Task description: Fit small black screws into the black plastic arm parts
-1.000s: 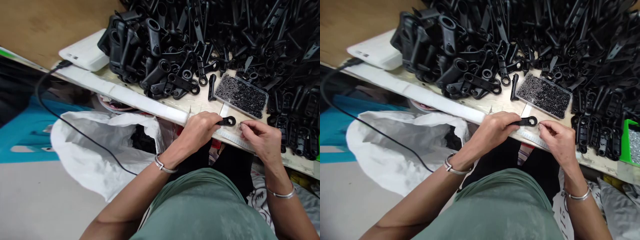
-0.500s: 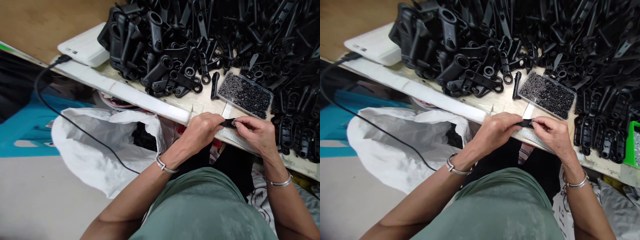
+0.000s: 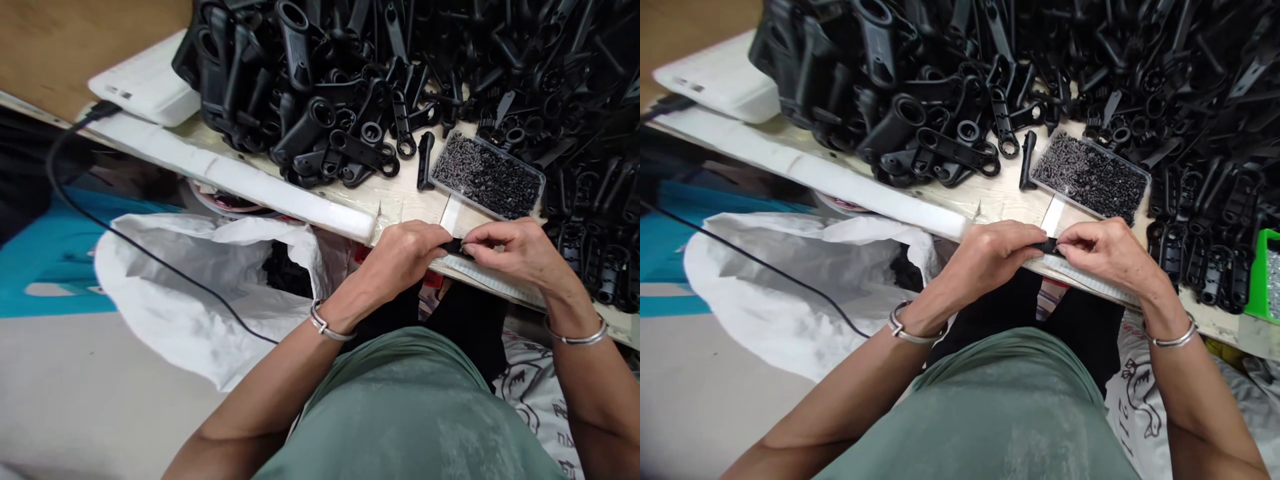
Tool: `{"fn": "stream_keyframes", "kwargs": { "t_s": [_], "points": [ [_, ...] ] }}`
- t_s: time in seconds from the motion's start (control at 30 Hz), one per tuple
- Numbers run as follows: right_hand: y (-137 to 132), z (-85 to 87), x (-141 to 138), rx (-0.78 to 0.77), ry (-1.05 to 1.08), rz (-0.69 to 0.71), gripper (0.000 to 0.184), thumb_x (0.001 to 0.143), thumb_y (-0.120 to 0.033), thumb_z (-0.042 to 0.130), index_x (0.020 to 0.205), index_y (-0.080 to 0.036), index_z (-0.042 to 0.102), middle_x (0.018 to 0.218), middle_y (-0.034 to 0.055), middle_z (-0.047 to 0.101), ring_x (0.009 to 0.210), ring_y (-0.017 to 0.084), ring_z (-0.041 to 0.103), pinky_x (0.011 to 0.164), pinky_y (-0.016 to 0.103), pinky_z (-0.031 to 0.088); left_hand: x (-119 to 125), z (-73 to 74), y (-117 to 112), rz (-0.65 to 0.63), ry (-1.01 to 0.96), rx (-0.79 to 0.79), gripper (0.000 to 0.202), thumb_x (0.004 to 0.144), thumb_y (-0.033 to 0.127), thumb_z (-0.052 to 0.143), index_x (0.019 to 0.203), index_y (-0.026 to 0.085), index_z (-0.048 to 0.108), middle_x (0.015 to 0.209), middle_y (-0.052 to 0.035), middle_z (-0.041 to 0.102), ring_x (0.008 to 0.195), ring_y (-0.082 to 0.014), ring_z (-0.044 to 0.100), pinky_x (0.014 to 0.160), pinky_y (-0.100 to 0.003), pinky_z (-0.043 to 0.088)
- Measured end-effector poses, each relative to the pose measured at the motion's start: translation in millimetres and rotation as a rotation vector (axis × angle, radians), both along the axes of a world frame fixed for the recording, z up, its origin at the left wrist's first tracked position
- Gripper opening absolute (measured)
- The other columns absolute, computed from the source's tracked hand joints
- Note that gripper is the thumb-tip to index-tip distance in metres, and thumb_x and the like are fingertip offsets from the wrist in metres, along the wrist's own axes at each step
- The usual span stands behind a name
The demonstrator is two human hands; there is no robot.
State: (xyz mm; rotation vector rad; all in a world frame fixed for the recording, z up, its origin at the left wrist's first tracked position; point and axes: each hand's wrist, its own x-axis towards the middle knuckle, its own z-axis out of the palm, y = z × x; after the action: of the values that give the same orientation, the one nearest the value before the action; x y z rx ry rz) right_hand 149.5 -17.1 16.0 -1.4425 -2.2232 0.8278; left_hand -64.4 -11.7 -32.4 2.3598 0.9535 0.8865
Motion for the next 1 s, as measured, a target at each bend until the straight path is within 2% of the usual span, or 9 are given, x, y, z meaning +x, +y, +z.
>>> {"fn": "stream_keyframes", "kwargs": {
  "t_s": [0.17, 0.27, 0.37, 0.43, 0.57, 0.73, 0.9, 1.0],
  "points": [
    [5, 6.2, -1, -0.089, -0.008, 0.025, 0.013, 0.079, -0.019, 0.063, 0.075, -0.020, 0.075, 0.056, -0.0051, 0.061, 0.049, 0.007, 0.049, 0.048, 0.021, 0.039, 1, -0.5, 0, 0.001, -0.013, 0.000, 0.009, 0.086, 0.013, 0.068, 0.094, 0.016, 0.072, 0.089, -0.0041, 0.077, 0.085, -0.0189, 0.072, 0.077, -0.028, 0.056],
    [3, 6.2, 6, -0.114, 0.096, -0.120, 0.011, 0.078, -0.026, 0.068, 0.076, -0.020, 0.076, 0.058, -0.0026, 0.065, 0.050, 0.009, 0.055, 0.047, 0.022, 0.042, 0, -0.5, 1, 0.010, 0.004, -0.006, 0.008, 0.087, 0.014, 0.067, 0.093, 0.017, 0.072, 0.090, -0.0038, 0.077, 0.085, -0.0183, 0.072, 0.076, -0.027, 0.055],
    [-6, 2.6, 18, -0.027, 0.206, -0.329, 0.010, 0.076, -0.029, 0.072, 0.077, -0.019, 0.076, 0.058, -0.0007, 0.067, 0.049, 0.011, 0.059, 0.047, 0.023, 0.047, -1, 0.0, 1, -0.003, 0.016, -0.004, 0.006, 0.088, 0.014, 0.067, 0.090, 0.016, 0.072, 0.089, -0.0044, 0.076, 0.084, -0.0181, 0.071, 0.074, -0.027, 0.054],
    [-15, -0.5, 24, 0.026, 0.182, -0.389, 0.008, 0.076, -0.026, 0.072, 0.078, -0.020, 0.077, 0.055, -0.0014, 0.066, 0.046, 0.011, 0.059, 0.046, 0.023, 0.048, -1, 0.1, 1, -0.007, 0.013, -0.003, 0.007, 0.088, 0.014, 0.066, 0.091, 0.016, 0.072, 0.088, -0.0043, 0.076, 0.083, -0.0178, 0.070, 0.075, -0.027, 0.054],
    [-32, -5.3, 20, 0.139, 0.013, -0.338, 0.009, 0.079, -0.024, 0.068, 0.079, -0.022, 0.076, 0.059, -0.0016, 0.069, 0.047, 0.012, 0.060, 0.045, 0.023, 0.047, 2, -1.6, -2, 0.023, -0.027, -0.007, 0.010, 0.089, 0.013, 0.063, 0.093, 0.018, 0.071, 0.087, -0.0024, 0.075, 0.083, -0.0162, 0.069, 0.076, -0.027, 0.054],
    [-40, -7.0, 5, 0.291, -0.138, -0.271, 0.012, 0.085, -0.024, 0.064, 0.082, -0.023, 0.075, 0.066, -0.0004, 0.072, 0.052, 0.013, 0.063, 0.055, 0.026, 0.052, 6, -4.8, -8, 0.063, -0.093, 0.028, 0.008, 0.087, 0.011, 0.065, 0.091, 0.017, 0.069, 0.086, -0.0019, 0.075, 0.080, -0.0149, 0.068, 0.077, -0.027, 0.054],
    [-38, -8.8, 0, 0.369, -0.101, -0.301, 0.012, 0.087, -0.025, 0.063, 0.086, -0.022, 0.075, 0.073, 0.0017, 0.075, 0.055, 0.014, 0.065, 0.057, 0.027, 0.054, 6, -5.2, -9, 0.064, -0.107, 0.041, 0.009, 0.087, 0.010, 0.066, 0.092, 0.017, 0.069, 0.086, -0.0020, 0.075, 0.081, -0.0147, 0.069, 0.076, -0.026, 0.055],
    [-35, -11.7, -4, 0.335, -0.011, -0.334, 0.011, 0.085, -0.027, 0.065, 0.084, -0.022, 0.075, 0.069, 0.0011, 0.074, 0.052, 0.014, 0.064, 0.053, 0.026, 0.054, 6, -6.0, -9, 0.066, -0.100, 0.039, 0.008, 0.088, 0.012, 0.065, 0.093, 0.017, 0.069, 0.087, -0.0023, 0.075, 0.081, -0.0150, 0.068, 0.075, -0.026, 0.054]
  ]
}}
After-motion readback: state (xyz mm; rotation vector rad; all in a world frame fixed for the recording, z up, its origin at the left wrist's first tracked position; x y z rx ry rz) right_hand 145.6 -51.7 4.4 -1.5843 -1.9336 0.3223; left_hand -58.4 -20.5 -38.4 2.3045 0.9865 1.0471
